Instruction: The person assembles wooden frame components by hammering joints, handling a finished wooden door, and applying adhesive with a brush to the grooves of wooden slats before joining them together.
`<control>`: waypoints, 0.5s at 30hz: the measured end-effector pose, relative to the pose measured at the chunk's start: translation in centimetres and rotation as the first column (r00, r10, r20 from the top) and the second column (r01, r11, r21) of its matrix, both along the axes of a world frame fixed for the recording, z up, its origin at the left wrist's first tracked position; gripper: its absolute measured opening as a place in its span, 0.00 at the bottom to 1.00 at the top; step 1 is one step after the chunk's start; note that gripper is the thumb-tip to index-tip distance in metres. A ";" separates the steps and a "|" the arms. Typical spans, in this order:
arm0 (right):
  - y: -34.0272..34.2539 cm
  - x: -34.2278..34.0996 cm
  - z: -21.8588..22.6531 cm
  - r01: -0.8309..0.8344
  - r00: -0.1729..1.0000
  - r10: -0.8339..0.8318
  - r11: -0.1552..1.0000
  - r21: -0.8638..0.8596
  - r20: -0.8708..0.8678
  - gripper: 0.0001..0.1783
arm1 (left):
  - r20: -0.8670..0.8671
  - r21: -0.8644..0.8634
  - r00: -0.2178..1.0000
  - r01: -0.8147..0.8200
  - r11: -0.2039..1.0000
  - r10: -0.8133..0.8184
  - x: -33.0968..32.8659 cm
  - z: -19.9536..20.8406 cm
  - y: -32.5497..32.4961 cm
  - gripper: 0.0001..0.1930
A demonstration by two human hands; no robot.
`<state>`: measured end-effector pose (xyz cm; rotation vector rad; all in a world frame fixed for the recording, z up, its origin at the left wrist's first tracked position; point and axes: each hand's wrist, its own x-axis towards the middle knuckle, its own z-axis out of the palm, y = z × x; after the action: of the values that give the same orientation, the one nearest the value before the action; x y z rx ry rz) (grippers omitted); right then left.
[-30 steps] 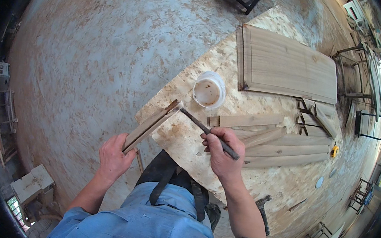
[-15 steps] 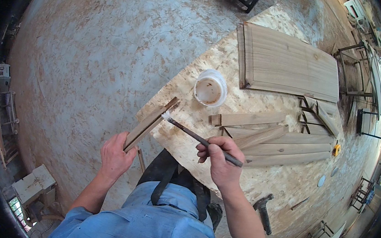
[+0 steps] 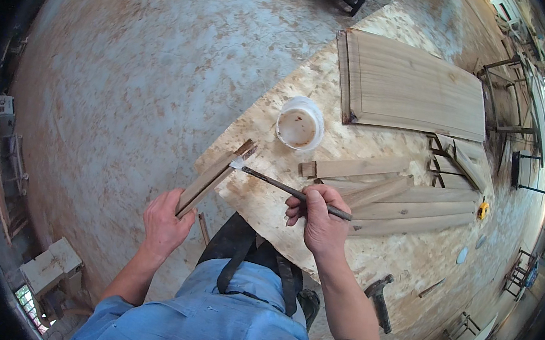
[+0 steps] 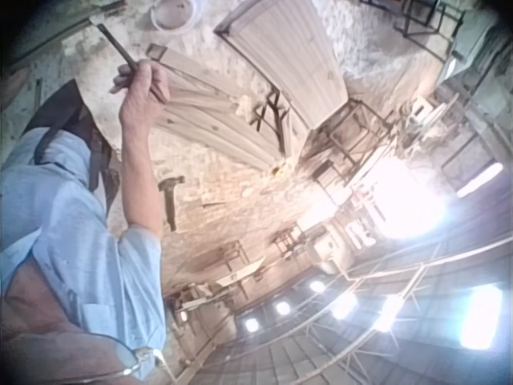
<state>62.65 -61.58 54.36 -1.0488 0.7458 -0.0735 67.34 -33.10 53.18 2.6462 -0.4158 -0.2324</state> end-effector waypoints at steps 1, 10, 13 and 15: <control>-0.3 0.0 -0.5 -0.007 1.000 0.007 0.999 -0.033 -0.015 0.11 | -0.002 -0.001 1.000 -0.004 1.000 0.004 0.0 0.2 -0.1 0.21; -2.2 1.0 -0.4 0.041 0.999 -0.042 0.998 -0.050 -0.014 0.10 | 0.000 -0.046 1.000 -0.021 0.999 0.021 0.0 0.2 0.1 0.21; -2.3 1.7 -0.9 0.017 0.996 -0.033 0.983 -0.184 -0.084 0.10 | -0.020 -0.041 1.000 -0.018 0.999 0.017 0.1 0.3 0.2 0.22; -3.6 1.8 -1.4 0.113 0.994 -0.112 0.972 -0.207 0.016 0.10 | -0.008 -0.052 1.000 -0.009 0.999 0.009 0.2 0.5 0.2 0.22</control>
<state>64.43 -65.15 53.00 -1.2033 0.8055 -0.2557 67.53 -32.94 53.63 2.5948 -0.4019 -0.2263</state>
